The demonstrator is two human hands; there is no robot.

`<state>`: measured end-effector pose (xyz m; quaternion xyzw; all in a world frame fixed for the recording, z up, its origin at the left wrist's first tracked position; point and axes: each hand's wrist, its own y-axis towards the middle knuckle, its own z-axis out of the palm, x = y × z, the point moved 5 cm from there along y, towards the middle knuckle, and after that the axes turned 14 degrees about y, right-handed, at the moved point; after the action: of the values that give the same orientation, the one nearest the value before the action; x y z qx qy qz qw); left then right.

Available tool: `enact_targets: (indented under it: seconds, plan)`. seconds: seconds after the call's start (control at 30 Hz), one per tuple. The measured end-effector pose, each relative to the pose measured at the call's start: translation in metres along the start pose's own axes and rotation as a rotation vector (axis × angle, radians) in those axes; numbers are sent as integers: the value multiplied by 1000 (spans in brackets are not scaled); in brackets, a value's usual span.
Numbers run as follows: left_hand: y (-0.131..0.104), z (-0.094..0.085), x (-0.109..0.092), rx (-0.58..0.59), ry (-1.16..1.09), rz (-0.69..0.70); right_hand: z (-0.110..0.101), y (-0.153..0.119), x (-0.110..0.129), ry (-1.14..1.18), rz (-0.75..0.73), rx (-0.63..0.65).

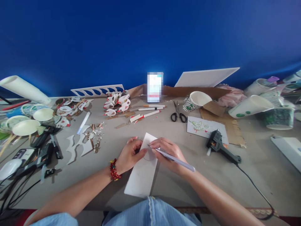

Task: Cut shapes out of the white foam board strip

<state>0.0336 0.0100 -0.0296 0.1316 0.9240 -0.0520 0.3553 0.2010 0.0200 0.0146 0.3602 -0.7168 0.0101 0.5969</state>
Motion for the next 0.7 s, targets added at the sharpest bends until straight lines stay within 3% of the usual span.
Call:
enact_targets:
  seconds: [0.7]
  plan:
    - [0, -1, -2, 17, -17, -7, 0, -2, -2, -26, 99, -10]
